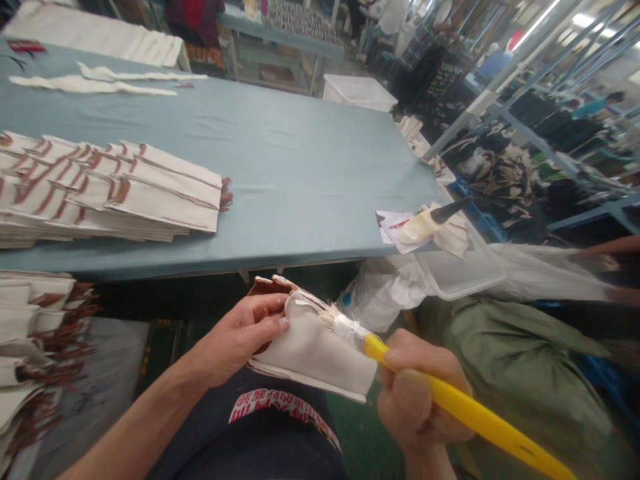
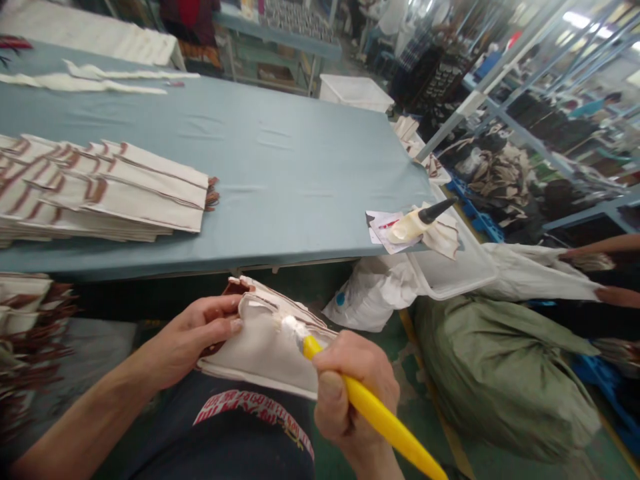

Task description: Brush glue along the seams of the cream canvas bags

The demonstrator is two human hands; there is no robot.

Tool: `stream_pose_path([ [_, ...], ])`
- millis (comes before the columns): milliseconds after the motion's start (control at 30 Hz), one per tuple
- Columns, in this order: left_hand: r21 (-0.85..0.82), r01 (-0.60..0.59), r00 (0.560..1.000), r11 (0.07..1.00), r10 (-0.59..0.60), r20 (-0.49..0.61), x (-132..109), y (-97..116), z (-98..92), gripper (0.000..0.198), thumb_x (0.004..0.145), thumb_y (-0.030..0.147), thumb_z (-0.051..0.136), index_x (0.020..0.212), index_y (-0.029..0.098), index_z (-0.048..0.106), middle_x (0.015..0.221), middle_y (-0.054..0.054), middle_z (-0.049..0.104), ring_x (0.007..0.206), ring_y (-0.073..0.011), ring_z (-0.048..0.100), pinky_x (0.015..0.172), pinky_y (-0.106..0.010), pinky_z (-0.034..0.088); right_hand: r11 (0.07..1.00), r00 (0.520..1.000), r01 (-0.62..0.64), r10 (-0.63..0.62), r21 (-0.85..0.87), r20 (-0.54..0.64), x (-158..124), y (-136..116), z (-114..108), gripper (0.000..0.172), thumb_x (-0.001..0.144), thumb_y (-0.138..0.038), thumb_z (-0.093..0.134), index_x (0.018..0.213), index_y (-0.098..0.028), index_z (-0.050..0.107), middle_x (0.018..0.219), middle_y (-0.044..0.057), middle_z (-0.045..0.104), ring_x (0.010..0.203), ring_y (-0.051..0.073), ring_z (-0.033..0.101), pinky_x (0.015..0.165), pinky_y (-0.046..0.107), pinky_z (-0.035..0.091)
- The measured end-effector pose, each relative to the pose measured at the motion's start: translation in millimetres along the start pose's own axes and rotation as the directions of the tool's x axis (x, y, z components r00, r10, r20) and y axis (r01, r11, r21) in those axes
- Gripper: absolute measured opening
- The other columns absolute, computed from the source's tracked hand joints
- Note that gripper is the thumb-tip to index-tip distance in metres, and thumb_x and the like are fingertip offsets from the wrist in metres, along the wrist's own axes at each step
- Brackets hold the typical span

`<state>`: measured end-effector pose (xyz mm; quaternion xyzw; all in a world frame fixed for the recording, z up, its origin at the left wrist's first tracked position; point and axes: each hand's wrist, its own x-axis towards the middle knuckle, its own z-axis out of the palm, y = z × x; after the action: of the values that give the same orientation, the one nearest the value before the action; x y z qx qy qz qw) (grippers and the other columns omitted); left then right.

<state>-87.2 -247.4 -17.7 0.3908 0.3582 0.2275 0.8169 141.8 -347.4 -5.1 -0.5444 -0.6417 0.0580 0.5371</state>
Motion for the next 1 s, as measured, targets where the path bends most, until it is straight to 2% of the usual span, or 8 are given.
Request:
stream_pose_path([
  [133,0.020,0.012,0.999,1.000,-0.013,0.034,3.6,2.9,3.1,0.030,0.086,0.039,0.082,0.105,0.015,0.081,0.074,0.001,0.069,0.062,-0.0104,0.054,0.056,-0.018,0.040,0.988,0.991,0.130,-0.132,0.083,0.021,20.7,-6.5,22.8,0.019,0.108,-0.032,0.053,0.094,-0.025,0.062,0.060,-0.005,0.059,0.047,0.014,0.060,0.048,0.027,0.049],
  [333,0.097,-0.017,0.999,0.995,0.014,0.036,5.7,2.1,0.0,0.026,0.089,0.038,0.077,0.098,0.014,0.077,0.069,0.004,0.062,0.063,-0.0104,0.052,0.058,-0.018,0.043,0.976,0.985,0.156,-0.164,0.154,0.044,36.4,-13.5,55.8,0.021,0.111,-0.030,0.050,0.098,-0.023,0.063,0.069,-0.003,0.069,0.054,0.012,0.064,0.055,0.026,0.055],
  [433,0.134,-0.062,0.998,0.989,0.058,0.031,3.4,3.7,-4.5,0.023,0.091,0.036,0.071,0.097,0.014,0.074,0.075,0.001,0.065,0.072,-0.0144,0.060,0.065,-0.021,0.049,0.977,0.993,0.075,-0.056,0.200,-0.100,33.9,-15.3,55.7,0.023,0.110,-0.034,0.054,0.094,-0.023,0.065,0.061,-0.005,0.059,0.046,0.011,0.054,0.047,0.024,0.048],
  [533,0.334,-0.223,0.974,0.916,0.222,0.041,1.0,4.6,-7.8,0.019,0.096,0.028,0.059,0.090,0.015,0.072,0.079,-0.001,0.067,0.077,-0.0154,0.062,0.068,-0.022,0.050,0.967,0.949,-0.107,0.169,0.233,-0.268,32.6,-16.5,51.2,0.023,0.109,-0.035,0.057,0.092,-0.021,0.066,0.056,-0.008,0.052,0.041,0.009,0.049,0.045,0.021,0.044],
  [600,0.536,-0.375,0.910,0.756,0.411,0.056,0.7,2.3,-10.2,0.023,0.097,0.017,0.052,0.078,0.017,0.065,0.073,0.002,0.061,0.069,-0.0117,0.057,0.063,-0.019,0.045,0.932,0.902,-0.250,0.323,0.263,-0.288,32.8,-18.0,50.6,0.025,0.108,-0.036,0.058,0.090,-0.020,0.066,0.053,-0.008,0.051,0.040,0.008,0.048,0.043,0.019,0.042],
  [700,0.711,-0.573,0.713,0.408,0.676,0.187,2.0,-4.4,-16.1,0.028,0.094,0.003,0.047,0.072,0.019,0.054,0.068,0.004,0.056,0.061,-0.0089,0.050,0.060,-0.018,0.041,0.864,0.848,-0.406,0.478,0.298,-0.229,34.1,-22.1,54.0,0.031,0.108,-0.040,0.059,0.085,-0.020,0.066,0.050,-0.009,0.051,0.038,0.008,0.048,0.041,0.016,0.039],
  [767,0.736,-0.637,0.605,0.230,0.741,0.292,3.2,-8.4,-20.8,0.028,0.093,-0.002,0.047,0.078,0.020,0.054,0.070,0.004,0.060,0.063,-0.0097,0.056,0.064,-0.019,0.045,0.850,0.832,-0.442,0.508,0.285,-0.224,35.3,-26.2,56.7,0.032,0.107,-0.041,0.060,0.084,-0.020,0.066,0.049,-0.009,0.052,0.037,0.007,0.049,0.040,0.014,0.038],
  [1000,0.782,-0.621,0.484,-0.039,0.766,0.423,5.4,-12.5,-32.6,0.025,0.098,-0.004,0.048,0.095,0.020,0.056,0.080,-0.004,0.071,0.073,-0.0158,0.066,0.069,-0.024,0.050,0.838,0.830,-0.482,0.530,0.257,-0.172,29.1,-50.8,70.2,0.034,0.108,-0.042,0.060,0.082,-0.021,0.066,0.046,-0.010,0.047,0.032,0.005,0.044,0.037,0.012,0.035],
])
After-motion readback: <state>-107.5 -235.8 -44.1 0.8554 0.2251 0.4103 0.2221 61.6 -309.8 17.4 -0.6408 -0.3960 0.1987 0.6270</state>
